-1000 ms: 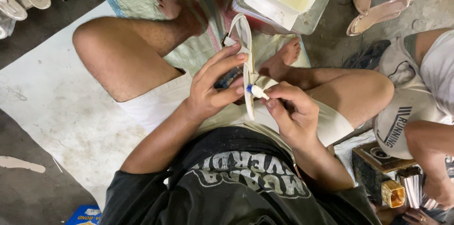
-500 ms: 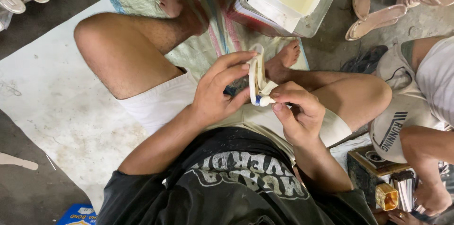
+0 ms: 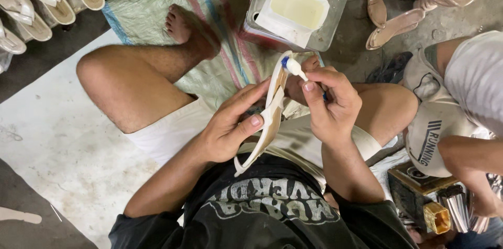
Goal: The person sits on a mat and uses a toothbrush to apply white paint to the straps of beige flip-flops. They repeatedly dip the brush into a container of paint and carefully coat the straps, then place the finished sandals on a nearby rack.
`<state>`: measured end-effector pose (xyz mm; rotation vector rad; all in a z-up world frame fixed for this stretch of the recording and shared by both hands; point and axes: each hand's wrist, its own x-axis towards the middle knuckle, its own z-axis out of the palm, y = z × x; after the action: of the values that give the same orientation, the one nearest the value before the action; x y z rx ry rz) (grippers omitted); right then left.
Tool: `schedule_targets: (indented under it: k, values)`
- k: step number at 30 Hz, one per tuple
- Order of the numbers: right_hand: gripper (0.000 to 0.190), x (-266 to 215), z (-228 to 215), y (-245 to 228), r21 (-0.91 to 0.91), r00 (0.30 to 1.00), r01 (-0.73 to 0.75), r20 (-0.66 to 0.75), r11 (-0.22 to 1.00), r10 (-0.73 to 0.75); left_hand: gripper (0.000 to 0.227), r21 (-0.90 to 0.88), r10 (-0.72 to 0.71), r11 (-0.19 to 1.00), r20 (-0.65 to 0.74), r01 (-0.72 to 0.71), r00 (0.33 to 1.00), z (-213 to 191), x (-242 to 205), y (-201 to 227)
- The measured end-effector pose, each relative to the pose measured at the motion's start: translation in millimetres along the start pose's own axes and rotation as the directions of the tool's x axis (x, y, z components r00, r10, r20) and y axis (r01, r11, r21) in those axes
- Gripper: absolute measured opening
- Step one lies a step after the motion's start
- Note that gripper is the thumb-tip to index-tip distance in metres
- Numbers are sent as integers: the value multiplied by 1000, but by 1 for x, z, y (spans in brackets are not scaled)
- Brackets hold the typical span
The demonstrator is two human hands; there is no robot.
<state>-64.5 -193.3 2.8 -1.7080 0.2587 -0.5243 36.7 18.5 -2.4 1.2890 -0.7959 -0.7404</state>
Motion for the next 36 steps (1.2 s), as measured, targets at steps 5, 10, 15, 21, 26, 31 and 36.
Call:
schedule_targets:
  k: [5, 10, 15, 21, 26, 31, 36]
  values:
    - [12, 6, -5, -5, -41, 996, 67, 54, 997, -64, 60, -61, -95, 993, 23, 97, 995, -1, 1, 11]
    - [11, 12, -15, -11, -187, 982, 158, 130, 969, -135, 57, -152, -97, 983, 40, 102, 994, -1, 1, 22]
    - [11, 22, -27, -17, -267, 947, 271, 248, 925, -206, 57, -216, -143, 964, 82, 158, 986, -5, 0, 29]
    - [12, 28, -36, -22, -313, 929, 286, 323, 906, -182, 56, -252, -131, 954, 146, 165, 981, -9, 2, 34]
    - [14, 32, -45, -19, -304, 872, 407, 409, 861, -267, 56, -299, -45, 949, 177, 97, 983, -10, 3, 35]
    - [16, 42, -61, -8, -256, 799, 505, 499, 824, -334, 57, -257, -160, 941, 244, 223, 956, -9, 1, 26]
    - [28, 71, -81, 14, 500, 583, -93, 729, 861, -360, 69, -259, -447, 794, 364, 550, 817, -7, 2, 3]
